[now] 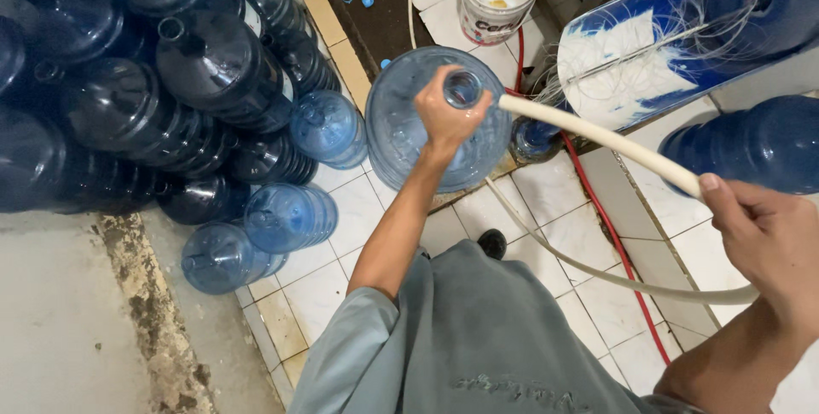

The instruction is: The person fills multiple large plastic water bottles using a hose, moving the hose from one bottle to the next as they are filled and organizing the filled bottles on the floor.

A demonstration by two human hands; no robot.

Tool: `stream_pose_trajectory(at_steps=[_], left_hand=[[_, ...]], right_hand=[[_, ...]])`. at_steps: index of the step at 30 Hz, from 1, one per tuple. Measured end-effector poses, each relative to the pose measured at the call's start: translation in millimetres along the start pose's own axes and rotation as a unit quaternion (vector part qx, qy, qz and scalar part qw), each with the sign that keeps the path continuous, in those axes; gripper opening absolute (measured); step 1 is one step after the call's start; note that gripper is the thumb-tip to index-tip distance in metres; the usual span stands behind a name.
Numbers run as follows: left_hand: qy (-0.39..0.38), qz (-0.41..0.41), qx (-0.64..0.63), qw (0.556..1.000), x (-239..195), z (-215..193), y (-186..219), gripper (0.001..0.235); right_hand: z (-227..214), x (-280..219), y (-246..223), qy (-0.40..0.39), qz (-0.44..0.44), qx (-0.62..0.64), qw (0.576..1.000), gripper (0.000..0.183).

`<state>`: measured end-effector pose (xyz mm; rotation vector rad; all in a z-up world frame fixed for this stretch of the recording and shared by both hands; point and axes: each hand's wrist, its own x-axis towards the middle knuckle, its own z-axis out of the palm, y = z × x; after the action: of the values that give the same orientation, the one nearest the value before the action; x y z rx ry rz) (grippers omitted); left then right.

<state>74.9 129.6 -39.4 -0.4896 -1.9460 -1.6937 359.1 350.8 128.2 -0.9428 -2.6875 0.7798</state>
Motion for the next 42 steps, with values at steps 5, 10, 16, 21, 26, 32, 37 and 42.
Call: stream_pose_trajectory(at_steps=[5,10,16,21,26,32,37,42], left_hand=[[0.047,-0.043,0.000,0.998,8.5,-8.7,-8.9,0.036],[0.072,-0.095,-0.071,0.990,21.8,-25.9,-25.4,0.030],[0.174,-0.146,-0.245,0.943,44.9,-67.7,-55.9,0.023],[0.269,-0.199,-0.389,0.858,57.1,-111.5,-73.4,0.014],[0.271,-0.234,-0.552,0.753,68.4,-138.4,-80.9,0.019],[0.260,-0.211,-0.567,0.753,69.4,-147.2,-65.8,0.022],[0.283,-0.210,-0.551,0.756,74.7,-150.4,-62.7,0.014],[0.397,-0.277,-0.489,0.726,97.1,-142.1,-55.8,0.010]], right_hand=[[12.4,4.6,22.9,-0.062,-0.007,0.036,0.997,0.049],[25.0,14.7,32.4,-0.031,-0.006,0.041,0.999,0.051],[24.9,24.8,65.7,0.003,0.014,0.064,0.998,0.055],[24.6,46.6,121.6,0.013,0.100,0.215,0.972,0.041],[15.2,83.1,181.9,-0.015,0.079,0.223,0.972,0.050],[15.8,127.8,196.2,-0.008,0.041,0.186,0.982,0.052],[23.3,138.7,202.6,-0.014,0.055,0.196,0.979,0.046],[37.4,105.3,213.1,-0.018,0.037,0.199,0.979,0.059]])
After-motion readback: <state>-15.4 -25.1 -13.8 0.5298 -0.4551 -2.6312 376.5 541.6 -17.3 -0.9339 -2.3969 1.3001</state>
